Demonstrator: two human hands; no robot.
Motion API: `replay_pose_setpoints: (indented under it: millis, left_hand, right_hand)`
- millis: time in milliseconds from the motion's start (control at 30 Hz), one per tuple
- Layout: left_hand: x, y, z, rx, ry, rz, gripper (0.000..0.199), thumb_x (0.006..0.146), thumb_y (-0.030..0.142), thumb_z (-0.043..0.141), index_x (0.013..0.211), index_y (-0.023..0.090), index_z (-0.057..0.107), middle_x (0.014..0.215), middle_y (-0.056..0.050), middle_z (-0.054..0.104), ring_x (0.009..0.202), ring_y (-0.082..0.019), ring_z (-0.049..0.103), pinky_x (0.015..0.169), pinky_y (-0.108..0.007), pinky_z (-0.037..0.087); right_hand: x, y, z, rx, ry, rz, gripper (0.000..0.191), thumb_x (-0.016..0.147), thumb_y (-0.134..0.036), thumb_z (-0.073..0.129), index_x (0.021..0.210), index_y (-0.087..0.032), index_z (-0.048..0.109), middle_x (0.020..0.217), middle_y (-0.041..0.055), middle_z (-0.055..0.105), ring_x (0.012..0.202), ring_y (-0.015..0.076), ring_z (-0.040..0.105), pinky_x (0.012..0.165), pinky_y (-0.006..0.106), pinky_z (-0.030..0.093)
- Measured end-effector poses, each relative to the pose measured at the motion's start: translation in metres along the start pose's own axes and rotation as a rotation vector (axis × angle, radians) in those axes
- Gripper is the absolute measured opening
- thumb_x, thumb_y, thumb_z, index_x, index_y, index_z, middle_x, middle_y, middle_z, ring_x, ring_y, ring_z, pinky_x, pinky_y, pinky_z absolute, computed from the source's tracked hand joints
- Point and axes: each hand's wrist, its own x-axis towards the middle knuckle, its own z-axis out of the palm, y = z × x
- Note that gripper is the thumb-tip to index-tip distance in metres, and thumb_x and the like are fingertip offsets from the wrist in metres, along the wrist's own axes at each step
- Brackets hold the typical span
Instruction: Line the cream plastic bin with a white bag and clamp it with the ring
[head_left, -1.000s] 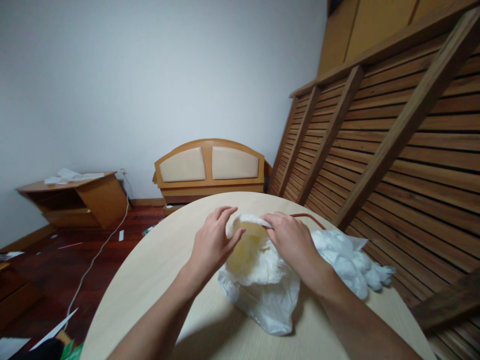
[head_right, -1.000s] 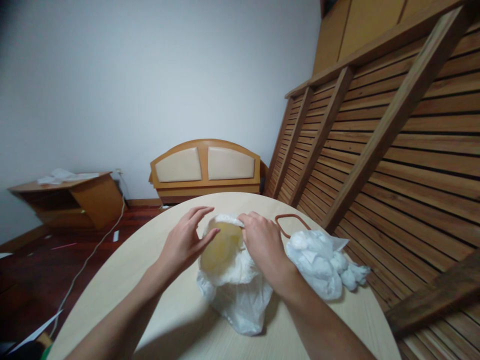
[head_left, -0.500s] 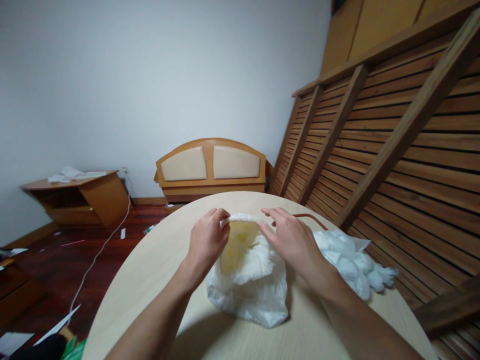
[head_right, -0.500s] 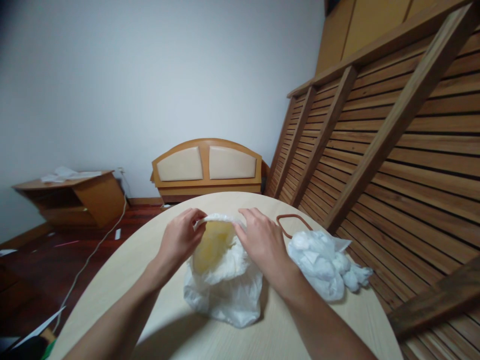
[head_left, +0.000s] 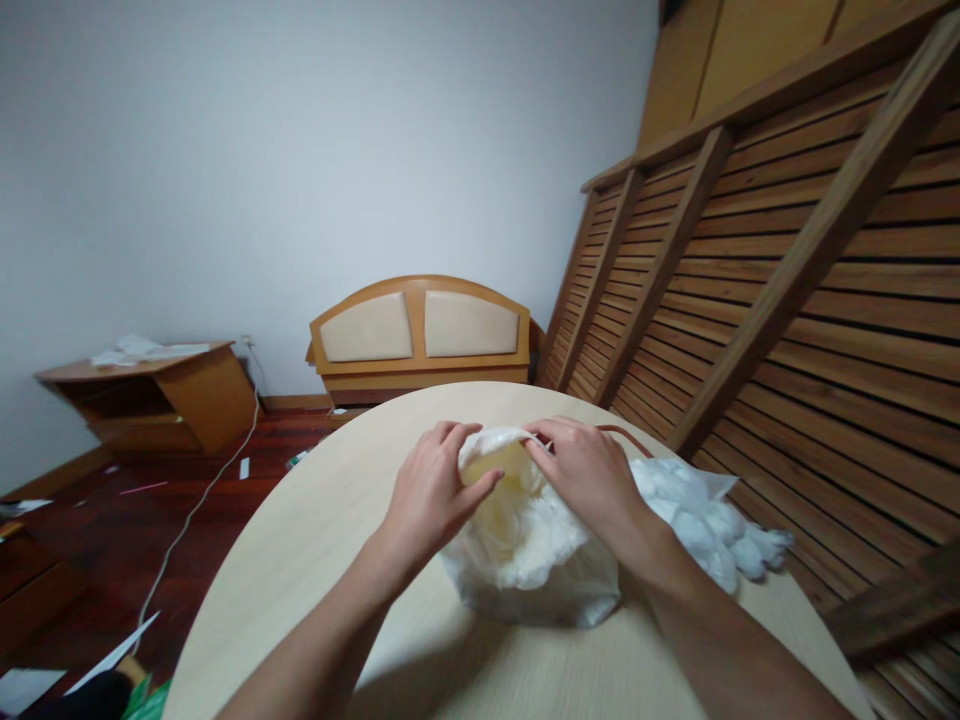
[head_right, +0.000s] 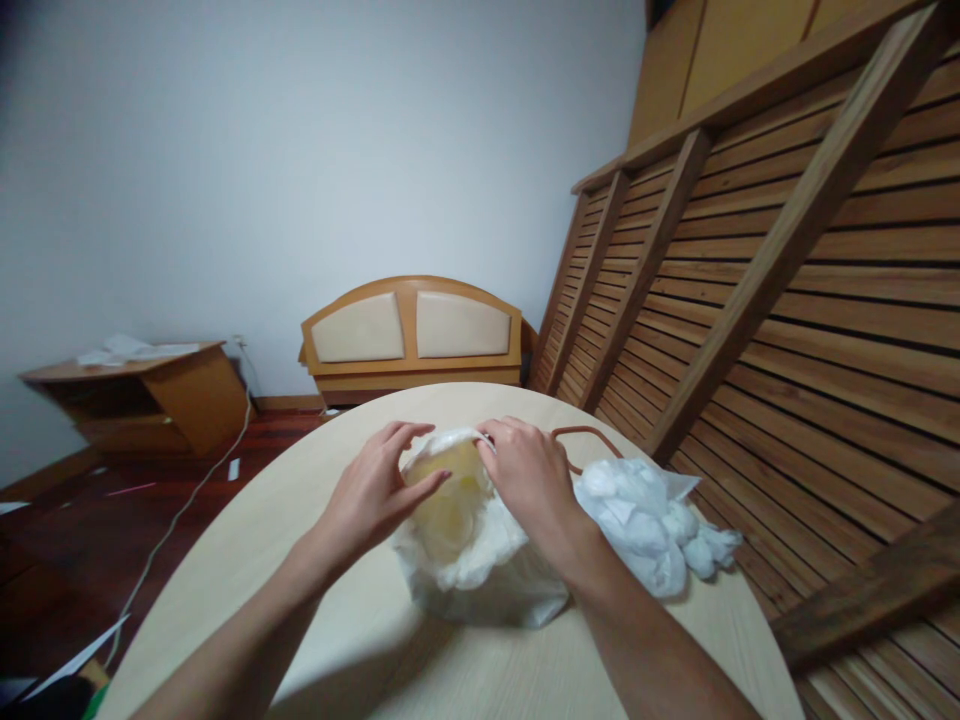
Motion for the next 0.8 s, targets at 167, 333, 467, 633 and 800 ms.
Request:
replay_pose_setpoints:
  millis: [167,333,467,633,800]
  left_hand:
    - [0.004,0.001,-0.001,0.030,-0.021,-0.021,0.015,0.093,0.027,0.064,0.105,0.026,0.072,0.099,-0.002,0.073,0.085,-0.019,0.069,0.073,-0.028,0.050]
    - [0.005,0.000,0.003,0.126,-0.029,0.019,0.016,0.091,0.021,0.064,0.103,0.026,0.072,0.096,-0.001,0.074,0.077,-0.016,0.068,0.066,-0.024,0.046]
    - [0.005,-0.003,0.005,0.117,-0.012,0.024,0.017,0.090,0.018,0.063,0.104,0.025,0.070,0.097,-0.001,0.075,0.074,-0.015,0.067,0.066,-0.025,0.046]
    - [0.007,-0.006,0.006,0.146,-0.012,-0.013,0.016,0.089,0.018,0.064,0.102,0.024,0.069,0.094,-0.001,0.075,0.074,-0.016,0.067,0.065,-0.025,0.045]
    - [0.008,-0.006,0.005,0.172,-0.003,-0.059,0.012,0.088,0.018,0.064,0.098,0.023,0.068,0.089,-0.001,0.073,0.074,-0.017,0.066,0.063,-0.025,0.042]
  right_hand:
    - [-0.003,-0.004,-0.001,-0.021,0.002,-0.086,0.020,0.097,-0.028,0.059,0.104,-0.029,0.077,0.102,0.0008,0.078,0.090,0.0198,0.072,0.067,0.027,0.045]
    - [-0.002,-0.005,0.002,0.007,0.012,-0.080,0.019,0.097,-0.028,0.059,0.104,-0.029,0.076,0.103,0.0005,0.078,0.091,0.0197,0.072,0.069,0.028,0.048]
    - [-0.001,-0.003,0.004,0.065,-0.001,-0.078,0.022,0.094,-0.033,0.065,0.114,-0.026,0.072,0.114,0.0029,0.075,0.100,0.0223,0.071,0.079,0.030,0.052]
    - [-0.001,0.002,0.009,0.091,-0.057,-0.094,0.027,0.096,-0.028,0.061,0.121,-0.023,0.069,0.118,0.0057,0.074,0.106,0.0224,0.069,0.089,0.032,0.052]
    - [-0.003,-0.002,0.008,0.051,0.023,-0.132,0.026,0.096,-0.019,0.056,0.118,-0.023,0.070,0.114,0.0054,0.075,0.106,0.0229,0.068,0.088,0.033,0.051]
